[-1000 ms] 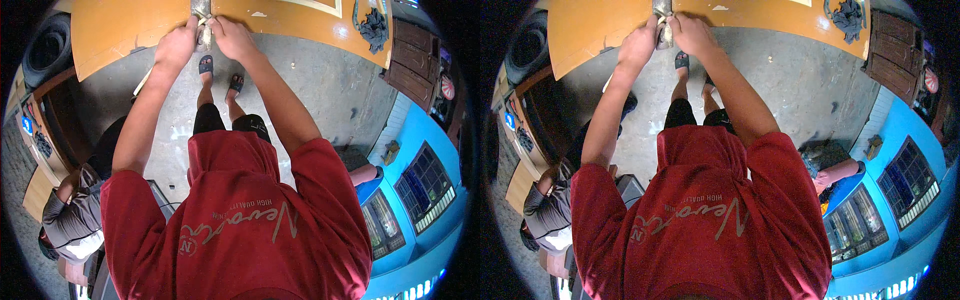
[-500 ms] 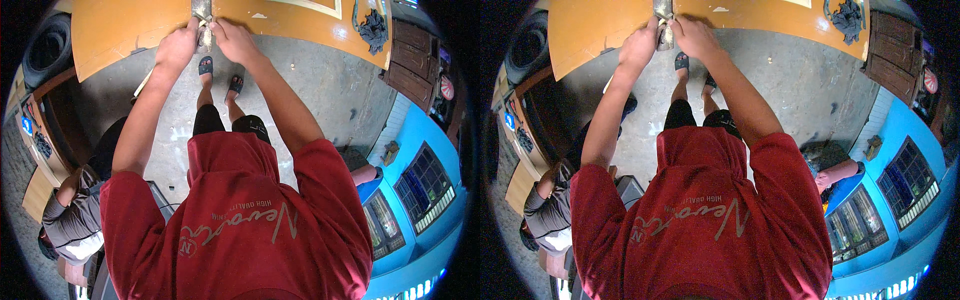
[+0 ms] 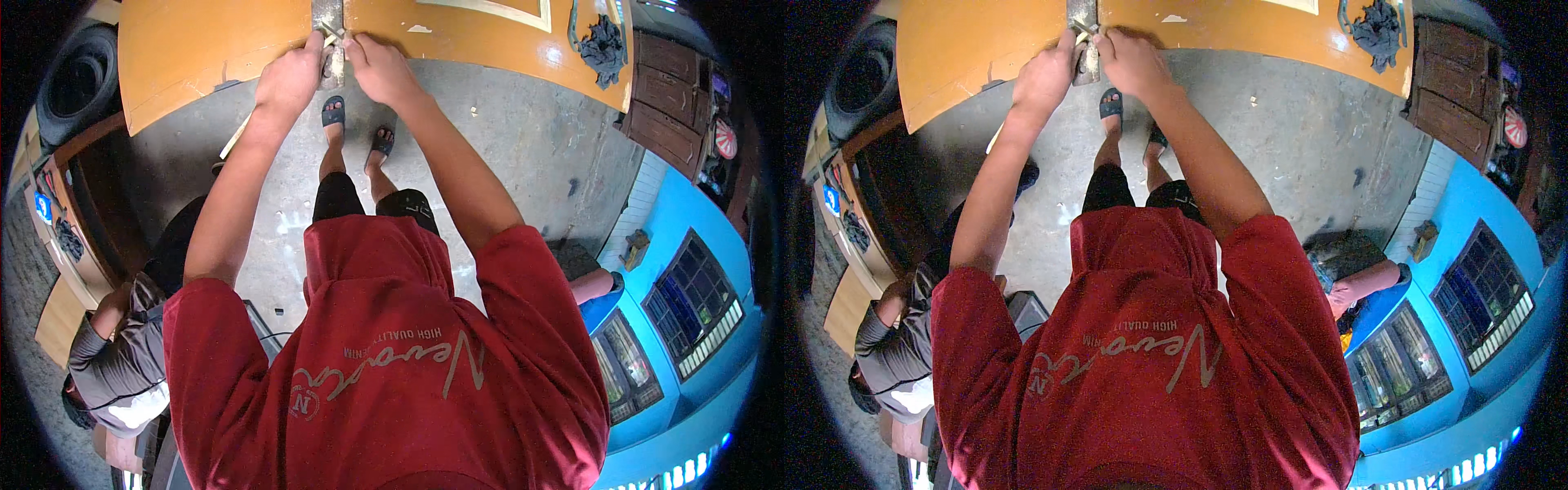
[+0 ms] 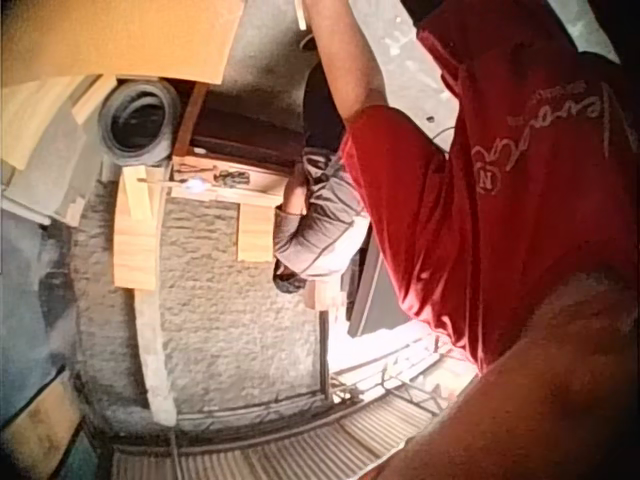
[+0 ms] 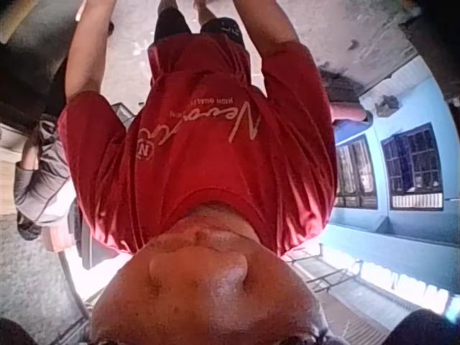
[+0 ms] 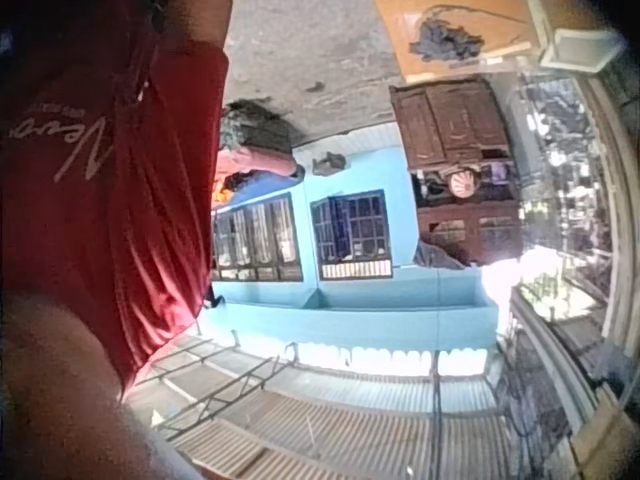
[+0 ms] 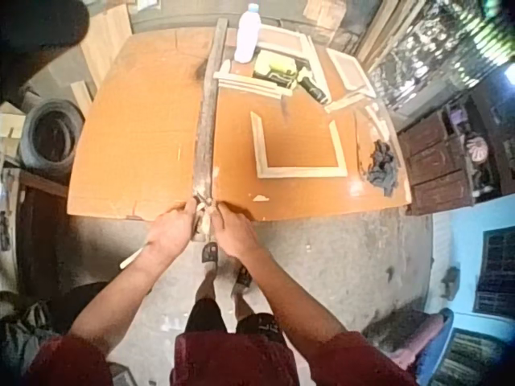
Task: The recorder is assembling a wooden picture frame, including fitting the pieces together and checking the alignment.
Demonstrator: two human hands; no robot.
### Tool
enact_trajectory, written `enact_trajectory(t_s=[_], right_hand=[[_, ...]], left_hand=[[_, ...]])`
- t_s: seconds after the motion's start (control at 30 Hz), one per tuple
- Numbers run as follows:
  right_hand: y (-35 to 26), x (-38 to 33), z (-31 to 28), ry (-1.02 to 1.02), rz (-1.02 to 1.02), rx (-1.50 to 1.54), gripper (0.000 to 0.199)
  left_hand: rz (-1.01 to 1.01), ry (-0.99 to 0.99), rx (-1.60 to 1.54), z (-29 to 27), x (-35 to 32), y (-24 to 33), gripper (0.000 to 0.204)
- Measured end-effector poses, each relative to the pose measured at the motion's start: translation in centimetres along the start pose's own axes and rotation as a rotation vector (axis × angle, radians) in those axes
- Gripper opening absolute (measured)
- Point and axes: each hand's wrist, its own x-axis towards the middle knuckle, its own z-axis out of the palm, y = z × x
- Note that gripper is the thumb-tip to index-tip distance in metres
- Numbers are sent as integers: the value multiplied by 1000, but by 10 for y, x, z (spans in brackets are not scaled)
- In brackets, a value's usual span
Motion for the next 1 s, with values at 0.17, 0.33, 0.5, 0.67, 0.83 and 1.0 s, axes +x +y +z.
enact_trajectory(t_s=[0.17,0.33,0.5,0.67,0.83,1.0], right_hand=[[-9,6,-6,-2,37,-39,49],[-13,9,-8,-2,70,-86,50],[-5,-6,0,-33,42,25,53],[-18,-16,8,22,96,-4,51],[-21,-11,11,110,101,-37,52],[-25,-8,0,34,100,-117,52]], left_hand=[[-3,1,-11,2,3,-2,18],[23,36,-19,3,3,-4,18],[-37,-10,-4,0,0,3,19],[-21,-21,-12,-5,-9,4,19],[30,-10,-4,-7,-8,-2,18],[79,14,-41,-3,-7,-8,18]])
